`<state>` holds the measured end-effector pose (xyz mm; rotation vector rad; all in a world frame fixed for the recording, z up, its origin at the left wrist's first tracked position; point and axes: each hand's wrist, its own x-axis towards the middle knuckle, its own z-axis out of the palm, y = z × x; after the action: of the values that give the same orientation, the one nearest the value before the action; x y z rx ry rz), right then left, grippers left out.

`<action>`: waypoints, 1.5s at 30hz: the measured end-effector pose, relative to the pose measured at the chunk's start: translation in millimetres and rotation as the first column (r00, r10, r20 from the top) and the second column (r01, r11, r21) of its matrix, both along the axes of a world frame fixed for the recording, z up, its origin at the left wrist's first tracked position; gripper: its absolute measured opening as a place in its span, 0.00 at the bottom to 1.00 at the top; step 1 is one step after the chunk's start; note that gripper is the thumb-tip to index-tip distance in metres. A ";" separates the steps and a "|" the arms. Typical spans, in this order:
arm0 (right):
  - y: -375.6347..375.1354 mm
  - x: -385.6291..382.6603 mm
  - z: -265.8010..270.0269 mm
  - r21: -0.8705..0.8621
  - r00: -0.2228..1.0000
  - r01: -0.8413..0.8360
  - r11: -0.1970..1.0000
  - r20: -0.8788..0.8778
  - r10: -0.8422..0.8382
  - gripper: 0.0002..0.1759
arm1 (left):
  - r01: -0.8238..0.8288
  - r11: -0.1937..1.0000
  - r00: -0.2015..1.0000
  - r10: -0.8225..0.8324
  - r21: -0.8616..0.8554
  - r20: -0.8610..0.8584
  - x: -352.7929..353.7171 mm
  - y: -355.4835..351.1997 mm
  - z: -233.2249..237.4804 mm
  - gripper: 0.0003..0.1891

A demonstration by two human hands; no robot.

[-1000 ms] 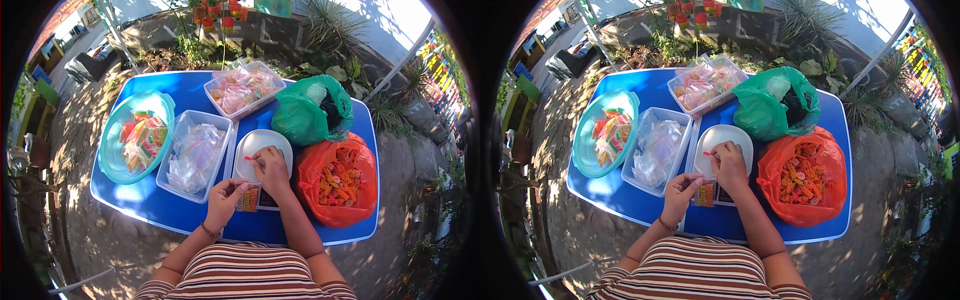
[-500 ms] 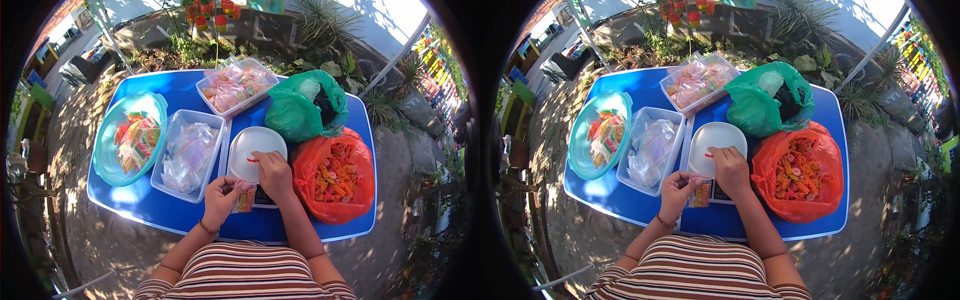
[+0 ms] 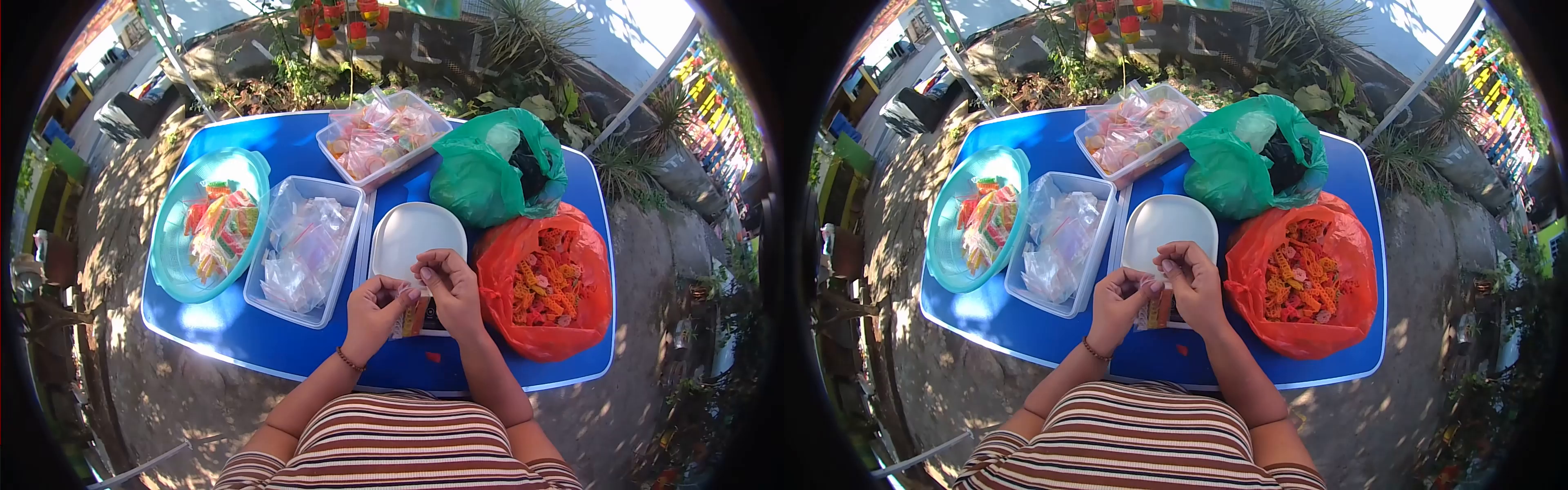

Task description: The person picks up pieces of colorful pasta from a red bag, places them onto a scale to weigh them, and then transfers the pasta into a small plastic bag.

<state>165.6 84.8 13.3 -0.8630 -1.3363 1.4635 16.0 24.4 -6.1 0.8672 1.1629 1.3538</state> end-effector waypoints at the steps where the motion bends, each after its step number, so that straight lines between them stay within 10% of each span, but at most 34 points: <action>1: 1.3 -1.6 -2.4 0.003 0.999 0.021 1.000 -0.025 -0.021 0.11 | -0.011 1.000 1.000 0.011 0.002 0.000 1.6 3.7 -1.9 0.11; 9: -31.8 46.2 28.2 0.118 0.935 -0.065 0.991 0.355 0.019 0.08 | -0.055 0.998 0.997 0.056 0.012 -0.051 -12.1 -3.4 7.6 0.11; 15: -58.5 74.2 51.4 -0.167 0.390 -0.529 0.832 0.823 0.413 0.13 | -0.030 0.999 0.999 0.030 0.014 -0.025 -8.7 -9.2 4.6 0.10; 19: -81.3 57.3 34.1 -0.304 0.163 -0.556 0.774 0.873 0.460 0.13 | 0.000 1.000 1.000 0.000 0.000 -0.010 -4.7 -9.5 2.4 0.11; 26: -85.6 50.0 18.4 -0.242 0.214 -0.611 0.753 0.866 0.452 0.11 | -0.052 0.998 0.998 0.052 0.028 0.030 -2.9 -3.8 7.9 0.12; 30: -61.5 53.8 41.9 0.015 0.630 -0.508 0.861 0.689 0.359 0.13 | -0.009 1.000 1.000 0.009 0.010 0.017 -9.9 -1.9 9.2 0.11; 33: -50.0 47.4 49.3 0.159 0.984 -0.011 0.987 0.178 -0.017 0.13 | 0.022 1.000 1.000 -0.022 0.019 0.001 -9.1 -3.9 12.9 0.12; 36: -39.0 29.9 41.7 0.201 0.961 0.270 0.942 -0.116 -0.251 0.12 | 0.095 0.994 0.995 -0.096 0.057 0.007 -4.5 -7.8 15.6 0.12; 45: -31.1 26.9 27.4 0.303 0.976 0.160 0.939 0.094 -0.197 0.14 | 0.193 0.980 0.978 -0.196 0.043 0.076 -7.1 -14.7 22.1 0.13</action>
<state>192.5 53.7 40.7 -0.8636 -1.4808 1.0522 8.8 9.7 15.9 0.9194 0.9691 1.2396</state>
